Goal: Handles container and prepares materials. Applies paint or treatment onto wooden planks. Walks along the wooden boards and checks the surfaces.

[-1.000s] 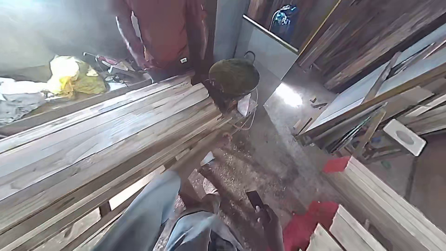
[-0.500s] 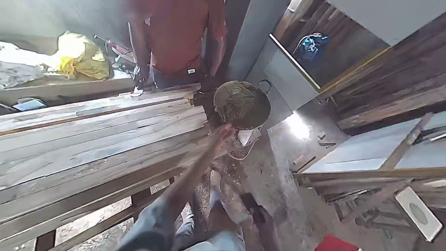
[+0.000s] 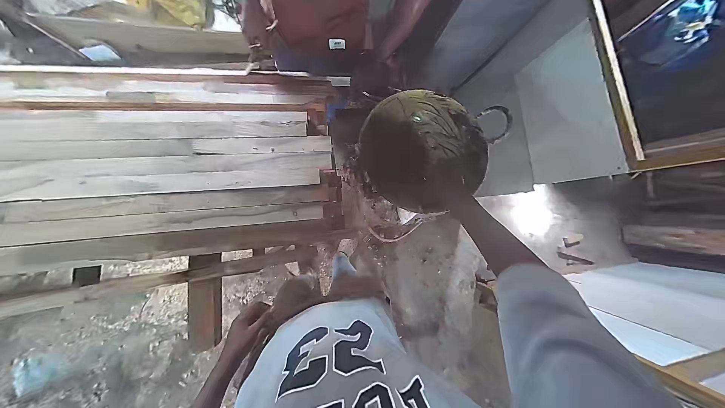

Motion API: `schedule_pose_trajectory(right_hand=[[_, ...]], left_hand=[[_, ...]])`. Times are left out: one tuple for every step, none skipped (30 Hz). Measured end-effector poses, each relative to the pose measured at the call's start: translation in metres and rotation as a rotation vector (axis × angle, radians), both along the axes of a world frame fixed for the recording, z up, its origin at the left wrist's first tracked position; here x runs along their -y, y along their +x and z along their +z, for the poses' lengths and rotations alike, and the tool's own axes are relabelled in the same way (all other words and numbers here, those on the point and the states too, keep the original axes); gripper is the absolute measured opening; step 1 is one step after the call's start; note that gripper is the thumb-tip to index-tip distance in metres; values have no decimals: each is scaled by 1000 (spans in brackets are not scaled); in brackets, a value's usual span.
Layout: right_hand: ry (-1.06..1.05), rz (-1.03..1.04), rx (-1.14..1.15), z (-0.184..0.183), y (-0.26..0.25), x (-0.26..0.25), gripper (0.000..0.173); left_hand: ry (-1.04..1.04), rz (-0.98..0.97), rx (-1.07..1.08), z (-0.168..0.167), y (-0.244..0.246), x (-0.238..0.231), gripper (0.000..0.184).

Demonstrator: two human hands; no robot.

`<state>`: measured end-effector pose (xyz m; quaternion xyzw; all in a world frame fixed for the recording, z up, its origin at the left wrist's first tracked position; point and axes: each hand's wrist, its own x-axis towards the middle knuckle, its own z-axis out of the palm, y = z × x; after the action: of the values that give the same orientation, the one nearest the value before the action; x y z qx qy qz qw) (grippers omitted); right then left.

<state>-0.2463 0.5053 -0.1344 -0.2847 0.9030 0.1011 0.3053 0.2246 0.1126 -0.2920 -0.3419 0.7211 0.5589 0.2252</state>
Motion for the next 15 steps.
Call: schedule_pose_trajectory(right_hand=[[85, -154, 108, 3, -7, 20, 38], [-14, -314, 38, -11, -4, 27, 32], [-78, -376, -41, -19, 0, 32, 28], [-28, -365, -11, -14, 1, 39, 30], [110, -349, 144, 3, -2, 49, 38], [193, -310, 210, 5, -5, 53, 41], [124, -271, 94, -13, 3, 44, 35], [-73, -213, -181, -52, 14, 25, 22], [55, -180, -160, -56, 8, 28, 20], [212, -177, -70, -48, 1, 38, 24], [294, -191, -3, -39, -3, 46, 26], [314, -193, 11, -33, -5, 49, 25], [299, -190, -4, -29, -8, 51, 23], [271, -177, -29, -28, -10, 52, 21], [235, -179, -46, -28, -11, 54, 21]], left_hand=[[5, 2, -6, -2, -3, -5, 34], [12, -15, -4, -7, -11, -12, 35], [18, -53, 0, -14, -22, -21, 36], [40, -96, 7, -19, -33, -31, 34], [78, -122, 18, -23, -48, -46, 31], [101, -138, 24, -29, -66, -62, 28], [102, -180, 41, -40, -80, -77, 28], [75, -268, 76, -56, -92, -92, 31], [38, -443, 134, -75, -105, -102, 42], [18, -637, 192, -90, -116, -111, 54], [18, -803, 233, -95, -123, -121, 64], [37, -911, 231, -82, -130, -129, 67], [45, -948, 212, -48, -139, -135, 63], [42, -958, 221, 7, -154, -135, 55], [73, -952, 255, 69, -172, -131, 52]])
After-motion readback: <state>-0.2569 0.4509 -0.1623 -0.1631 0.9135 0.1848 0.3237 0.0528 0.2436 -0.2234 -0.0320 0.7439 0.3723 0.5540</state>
